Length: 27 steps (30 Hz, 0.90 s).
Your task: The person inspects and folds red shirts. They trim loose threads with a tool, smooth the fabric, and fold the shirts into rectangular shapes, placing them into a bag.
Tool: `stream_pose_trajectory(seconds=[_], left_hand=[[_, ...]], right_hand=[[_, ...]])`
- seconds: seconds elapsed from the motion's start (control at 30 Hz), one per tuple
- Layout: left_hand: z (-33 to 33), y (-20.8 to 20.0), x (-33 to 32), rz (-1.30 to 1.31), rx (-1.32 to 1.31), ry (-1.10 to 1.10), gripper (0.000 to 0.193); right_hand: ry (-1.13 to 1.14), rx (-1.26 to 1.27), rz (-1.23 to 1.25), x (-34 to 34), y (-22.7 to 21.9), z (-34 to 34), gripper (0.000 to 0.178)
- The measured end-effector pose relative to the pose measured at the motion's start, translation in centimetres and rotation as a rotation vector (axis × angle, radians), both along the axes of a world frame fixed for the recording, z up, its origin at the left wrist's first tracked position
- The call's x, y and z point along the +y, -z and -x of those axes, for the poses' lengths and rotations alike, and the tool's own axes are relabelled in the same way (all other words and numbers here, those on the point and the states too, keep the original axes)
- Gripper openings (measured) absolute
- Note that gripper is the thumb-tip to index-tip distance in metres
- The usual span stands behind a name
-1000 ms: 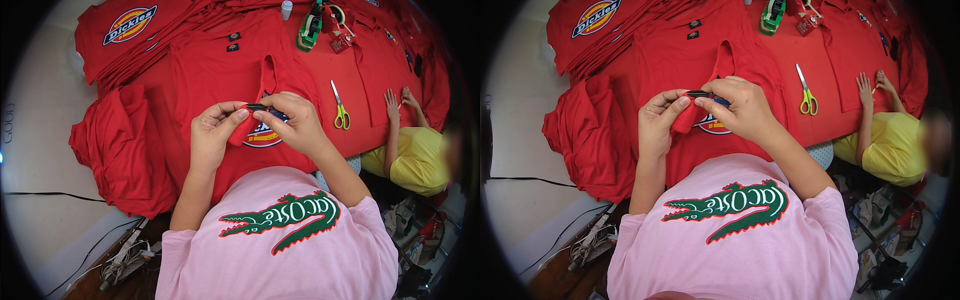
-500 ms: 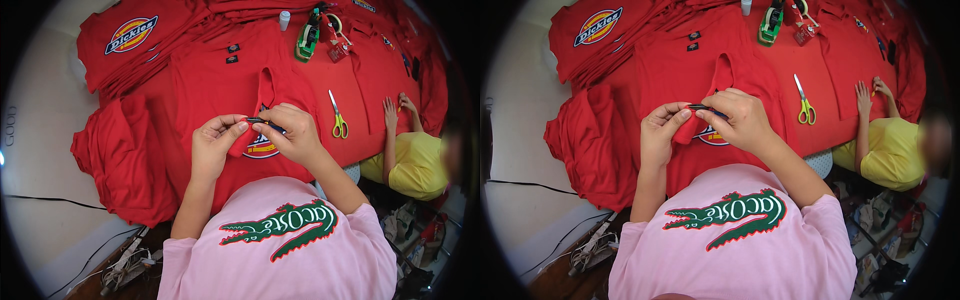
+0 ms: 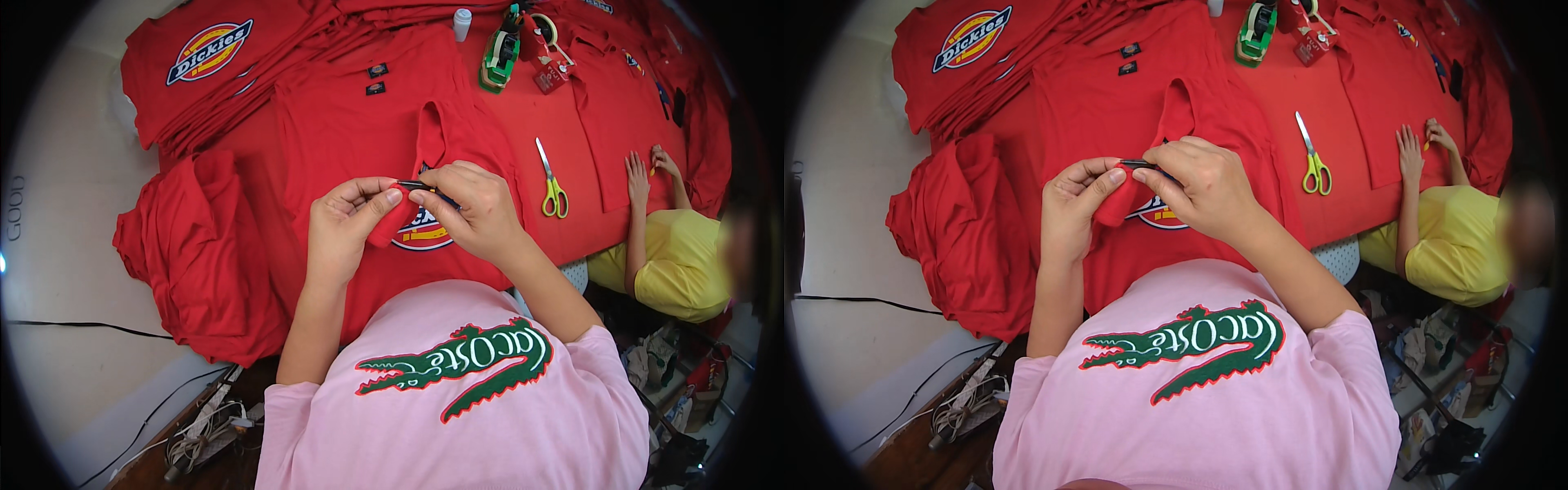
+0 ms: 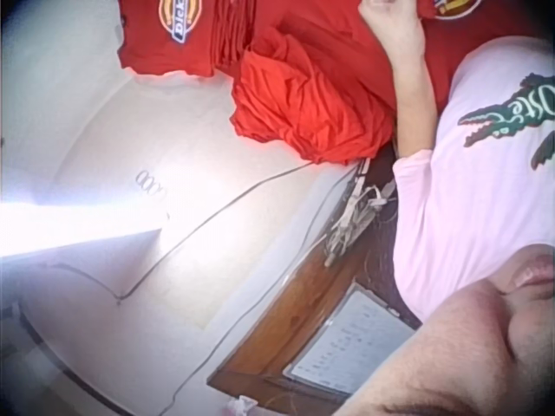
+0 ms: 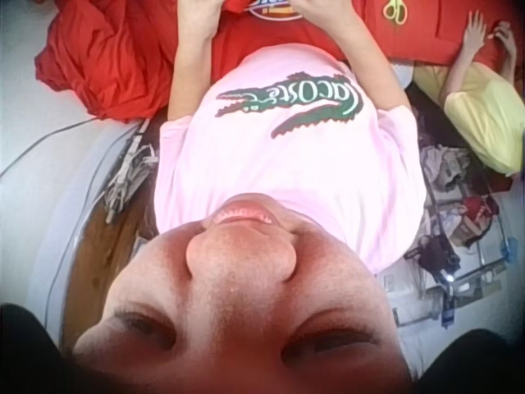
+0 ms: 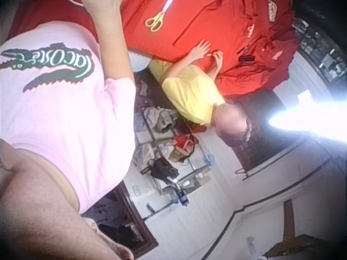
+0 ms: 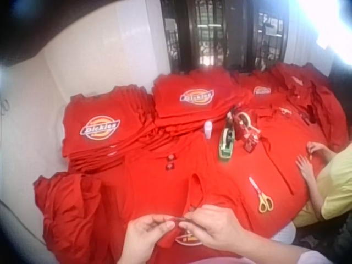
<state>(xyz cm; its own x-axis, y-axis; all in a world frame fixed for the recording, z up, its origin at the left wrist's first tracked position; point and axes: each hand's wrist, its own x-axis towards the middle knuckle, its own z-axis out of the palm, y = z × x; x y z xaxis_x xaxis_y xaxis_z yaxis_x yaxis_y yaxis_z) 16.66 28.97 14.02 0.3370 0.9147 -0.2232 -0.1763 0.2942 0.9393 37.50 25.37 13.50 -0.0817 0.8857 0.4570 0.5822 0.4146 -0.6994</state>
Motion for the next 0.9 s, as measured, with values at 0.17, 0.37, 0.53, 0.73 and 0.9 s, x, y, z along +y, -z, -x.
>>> stream_pose_trajectory(seconds=[0.17, 0.37, 0.53, 0.73, 0.9], left_hand=[[0.1, -0.4, 0.0, 0.026, 0.028, -0.005, 0.019], [0.1, 0.0, 0.0, 0.034, 0.012, -0.028, 0.018], [-0.1, -0.2, -0.1, -0.015, 0.020, -0.040, 0.020], [0.1, 0.1, -0.1, -0.025, 0.020, -0.036, 0.021], [0.0, 0.1, -0.1, -0.031, 0.018, -0.040, 0.021]], right_hand=[[0.068, 0.310, 0.318, -0.3, -0.1, 0.2, 0.020], [-0.025, 0.238, 0.260, -0.7, -0.9, -0.3, 0.023], [-0.033, 0.163, 0.255, -0.7, -0.5, 0.1, 0.022], [-0.038, 0.191, 0.229, -0.5, -0.4, 0.4, 0.021], [-0.035, 0.185, 0.248, -0.4, -0.5, 0.4, 0.020]])
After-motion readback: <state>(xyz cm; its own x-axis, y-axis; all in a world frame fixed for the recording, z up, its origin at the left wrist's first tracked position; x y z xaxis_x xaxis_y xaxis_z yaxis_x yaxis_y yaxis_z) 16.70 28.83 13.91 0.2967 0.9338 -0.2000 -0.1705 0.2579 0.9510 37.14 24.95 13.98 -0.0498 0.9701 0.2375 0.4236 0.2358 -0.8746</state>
